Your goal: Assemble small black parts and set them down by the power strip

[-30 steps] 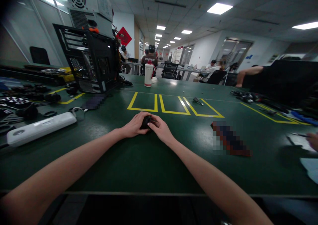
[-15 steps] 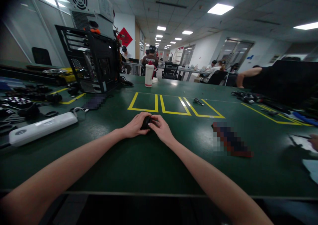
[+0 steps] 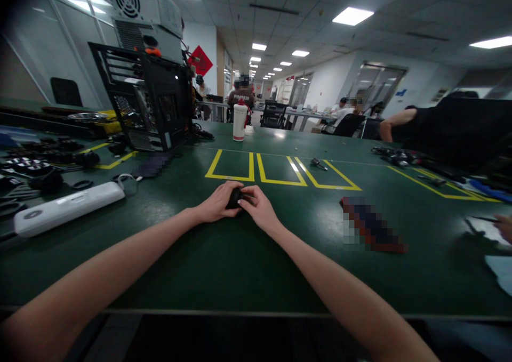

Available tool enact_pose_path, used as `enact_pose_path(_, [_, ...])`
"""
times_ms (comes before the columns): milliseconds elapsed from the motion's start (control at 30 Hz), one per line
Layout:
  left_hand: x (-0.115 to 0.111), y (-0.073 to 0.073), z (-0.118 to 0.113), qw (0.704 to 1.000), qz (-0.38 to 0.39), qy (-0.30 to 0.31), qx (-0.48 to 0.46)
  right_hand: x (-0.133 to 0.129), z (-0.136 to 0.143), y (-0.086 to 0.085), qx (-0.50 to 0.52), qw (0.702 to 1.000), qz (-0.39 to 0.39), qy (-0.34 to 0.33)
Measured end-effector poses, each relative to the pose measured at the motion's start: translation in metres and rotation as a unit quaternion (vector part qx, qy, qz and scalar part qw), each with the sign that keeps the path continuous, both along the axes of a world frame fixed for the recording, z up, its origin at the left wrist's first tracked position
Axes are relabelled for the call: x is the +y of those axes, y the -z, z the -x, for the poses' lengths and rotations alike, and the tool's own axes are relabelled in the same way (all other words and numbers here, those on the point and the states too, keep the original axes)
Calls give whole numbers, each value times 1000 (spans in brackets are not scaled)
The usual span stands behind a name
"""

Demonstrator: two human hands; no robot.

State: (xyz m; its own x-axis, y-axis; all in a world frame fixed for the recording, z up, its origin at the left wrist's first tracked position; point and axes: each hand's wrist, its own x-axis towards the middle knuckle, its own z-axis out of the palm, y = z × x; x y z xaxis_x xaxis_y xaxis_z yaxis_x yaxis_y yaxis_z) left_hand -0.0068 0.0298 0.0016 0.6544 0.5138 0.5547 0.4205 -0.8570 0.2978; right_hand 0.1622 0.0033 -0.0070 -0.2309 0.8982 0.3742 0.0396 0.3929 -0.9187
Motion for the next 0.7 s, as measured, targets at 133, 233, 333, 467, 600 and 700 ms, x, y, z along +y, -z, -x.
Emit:
enact_pose_path(133, [0, 0, 0, 1000, -2, 0, 0, 1, 0, -1, -23, 1000, 5, -2])
enact_pose_path(233, [-1, 0, 1, 1000, -4, 1, -2, 1, 1, 0, -10, 1000, 8, -6])
enact_pose_path(333, [-1, 0, 0, 1000, -3, 1, -1, 0, 1, 1, 7, 1000, 2, -10])
enact_pose_path(467, [-1, -1, 0, 1000, -7, 2, -3, -2, 1, 0, 9, 1000, -14, 0])
enact_pose_path(600, [1, 1, -1, 1000, -6, -2, -1, 0, 0, 1, -8, 1000, -16, 5])
enact_pose_path(700, [1, 2, 0, 1000, -6, -6, 3, 1, 0, 2, -30, 1000, -5, 5])
